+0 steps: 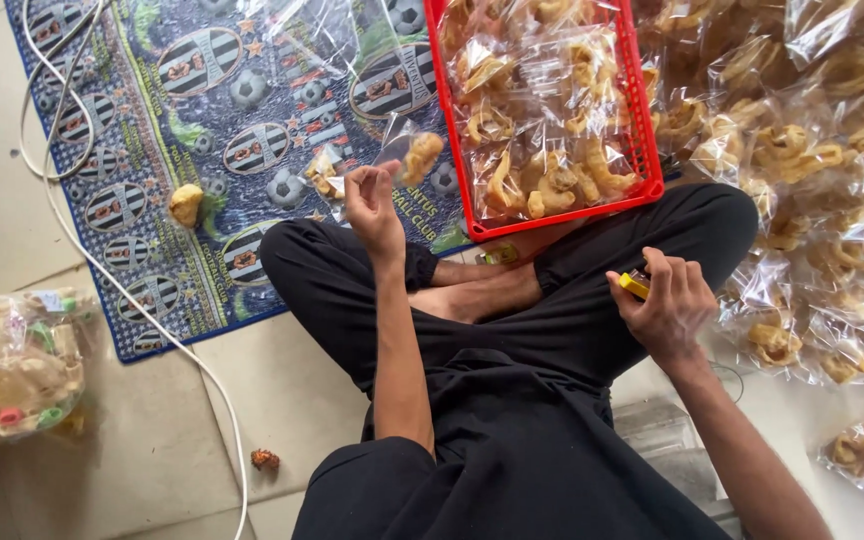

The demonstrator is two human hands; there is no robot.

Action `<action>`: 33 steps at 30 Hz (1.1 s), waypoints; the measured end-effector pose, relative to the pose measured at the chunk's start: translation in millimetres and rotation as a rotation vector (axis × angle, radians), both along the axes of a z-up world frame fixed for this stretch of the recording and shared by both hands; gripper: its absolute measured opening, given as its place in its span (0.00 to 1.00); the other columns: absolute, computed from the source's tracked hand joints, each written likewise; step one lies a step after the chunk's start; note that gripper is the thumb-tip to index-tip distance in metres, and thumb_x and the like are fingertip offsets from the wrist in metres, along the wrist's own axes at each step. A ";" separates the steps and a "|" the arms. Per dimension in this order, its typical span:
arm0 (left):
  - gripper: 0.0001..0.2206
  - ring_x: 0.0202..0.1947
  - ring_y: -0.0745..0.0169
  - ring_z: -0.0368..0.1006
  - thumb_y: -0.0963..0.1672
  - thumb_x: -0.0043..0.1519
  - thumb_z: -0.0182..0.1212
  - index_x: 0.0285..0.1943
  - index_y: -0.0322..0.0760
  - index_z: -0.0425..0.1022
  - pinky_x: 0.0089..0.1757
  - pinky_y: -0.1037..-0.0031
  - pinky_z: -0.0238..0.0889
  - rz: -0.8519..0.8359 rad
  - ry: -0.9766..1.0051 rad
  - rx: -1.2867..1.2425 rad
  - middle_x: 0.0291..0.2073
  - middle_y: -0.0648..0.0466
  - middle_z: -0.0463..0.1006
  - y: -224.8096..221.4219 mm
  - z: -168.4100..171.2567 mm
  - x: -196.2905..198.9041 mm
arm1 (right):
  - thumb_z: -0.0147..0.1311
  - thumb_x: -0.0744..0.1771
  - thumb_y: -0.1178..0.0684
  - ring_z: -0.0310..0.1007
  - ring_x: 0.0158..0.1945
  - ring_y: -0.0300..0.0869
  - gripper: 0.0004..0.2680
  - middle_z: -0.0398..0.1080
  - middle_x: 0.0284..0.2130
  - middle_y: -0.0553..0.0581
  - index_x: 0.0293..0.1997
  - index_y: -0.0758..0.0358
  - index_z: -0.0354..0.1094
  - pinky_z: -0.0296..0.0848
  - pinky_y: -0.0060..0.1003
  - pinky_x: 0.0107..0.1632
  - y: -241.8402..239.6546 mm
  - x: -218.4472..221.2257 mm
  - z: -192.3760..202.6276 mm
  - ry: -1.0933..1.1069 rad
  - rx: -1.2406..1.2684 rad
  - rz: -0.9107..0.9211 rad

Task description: Sealing small plastic bags of snacks using a handheld heat sealer and organizing them into a basket.

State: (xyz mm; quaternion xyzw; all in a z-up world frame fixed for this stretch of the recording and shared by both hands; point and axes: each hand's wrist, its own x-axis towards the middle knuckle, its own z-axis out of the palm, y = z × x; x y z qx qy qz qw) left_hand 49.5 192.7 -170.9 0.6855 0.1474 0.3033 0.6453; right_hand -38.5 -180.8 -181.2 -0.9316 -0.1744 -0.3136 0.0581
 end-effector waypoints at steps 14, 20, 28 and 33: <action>0.16 0.46 0.61 0.75 0.52 0.69 0.62 0.56 0.42 0.69 0.52 0.69 0.67 -0.430 -0.381 -0.577 0.40 0.46 0.79 -164.0 96.6 19.1 | 0.57 0.69 0.36 0.67 0.30 0.46 0.18 0.66 0.30 0.54 0.51 0.64 0.72 0.70 0.36 0.34 6.7 2.1 2.2 -0.061 0.052 0.008; 0.44 0.89 0.73 0.39 0.66 0.68 0.46 0.86 0.71 0.22 0.91 0.43 0.28 -1.134 -0.347 0.383 0.87 0.74 0.29 -337.5 32.2 12.8 | 0.62 0.68 0.42 0.67 0.30 0.50 0.18 0.66 0.33 0.59 0.53 0.69 0.69 0.67 0.40 0.33 -0.6 -2.1 4.4 -0.035 0.077 0.082; 0.09 0.47 0.58 0.79 0.33 0.59 0.56 0.37 0.40 0.68 0.45 0.74 0.80 -0.454 -0.069 0.231 0.49 0.52 0.80 -105.2 -5.3 45.1 | 0.67 0.71 0.42 0.65 0.35 0.44 0.18 0.67 0.37 0.54 0.60 0.64 0.67 0.65 0.37 0.35 4.7 -8.9 10.9 0.120 -0.021 -0.017; 0.23 0.32 0.62 0.79 0.37 0.64 0.54 0.69 0.28 0.57 0.28 0.82 0.76 0.218 0.604 0.000 0.61 0.39 0.71 48.2 -63.9 54.5 | 0.68 0.70 0.42 0.64 0.34 0.42 0.19 0.67 0.38 0.53 0.60 0.63 0.66 0.63 0.35 0.34 3.1 -8.6 9.0 0.120 -0.044 -0.024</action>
